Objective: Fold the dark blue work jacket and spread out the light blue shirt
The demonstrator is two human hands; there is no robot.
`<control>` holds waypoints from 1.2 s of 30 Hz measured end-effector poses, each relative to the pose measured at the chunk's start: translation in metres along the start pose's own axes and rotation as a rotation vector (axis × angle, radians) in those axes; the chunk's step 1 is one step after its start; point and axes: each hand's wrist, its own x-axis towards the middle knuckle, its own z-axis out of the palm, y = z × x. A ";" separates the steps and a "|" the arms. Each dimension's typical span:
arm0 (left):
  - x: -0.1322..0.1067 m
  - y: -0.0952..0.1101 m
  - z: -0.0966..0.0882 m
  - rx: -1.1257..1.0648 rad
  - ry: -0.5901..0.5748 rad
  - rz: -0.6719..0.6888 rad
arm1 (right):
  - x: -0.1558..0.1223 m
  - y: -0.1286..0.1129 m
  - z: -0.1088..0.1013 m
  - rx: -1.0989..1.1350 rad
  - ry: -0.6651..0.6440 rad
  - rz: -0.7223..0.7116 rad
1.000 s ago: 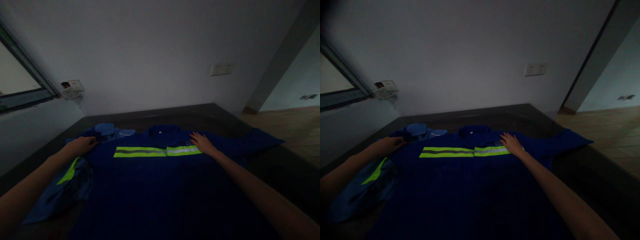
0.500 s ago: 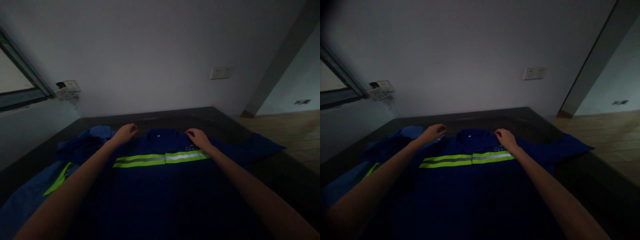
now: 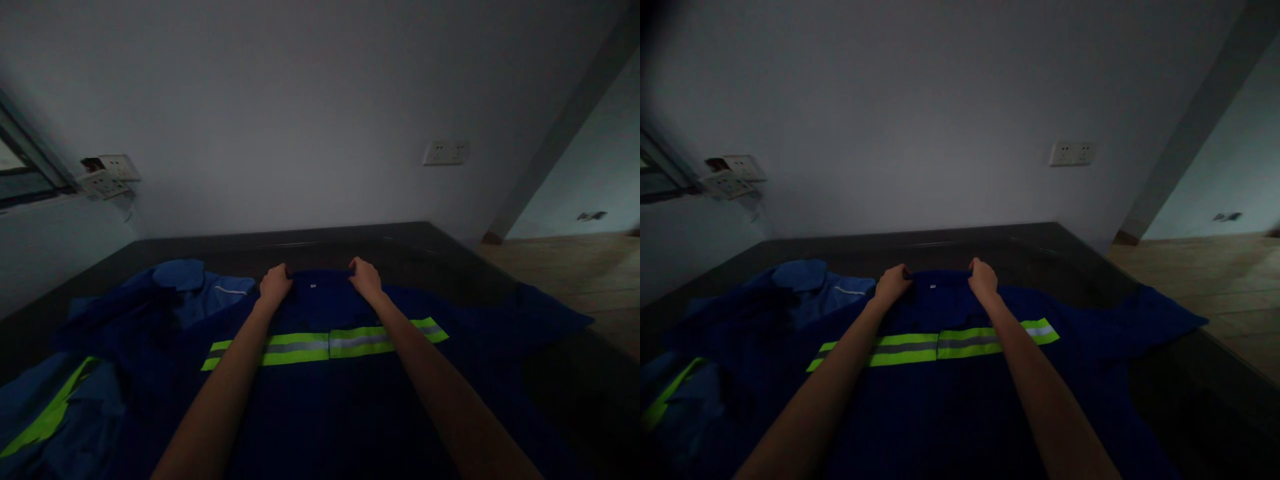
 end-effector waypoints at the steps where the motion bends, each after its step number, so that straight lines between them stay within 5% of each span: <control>1: 0.000 -0.003 -0.001 0.003 0.003 -0.002 | 0.001 0.004 -0.001 0.003 -0.007 0.007; 14: -0.012 0.008 -0.021 0.173 -0.006 0.049 | 0.001 0.005 -0.022 -0.057 -0.070 -0.026; 21: -0.013 0.008 -0.012 0.118 0.006 0.055 | -0.001 0.000 -0.010 0.028 -0.123 -0.114; 28: -0.010 0.006 -0.005 0.107 0.094 0.094 | 0.002 -0.001 0.001 0.074 -0.045 -0.120; 36: -0.008 0.006 -0.007 0.091 0.044 0.123 | 0.001 -0.004 -0.005 0.084 0.031 -0.087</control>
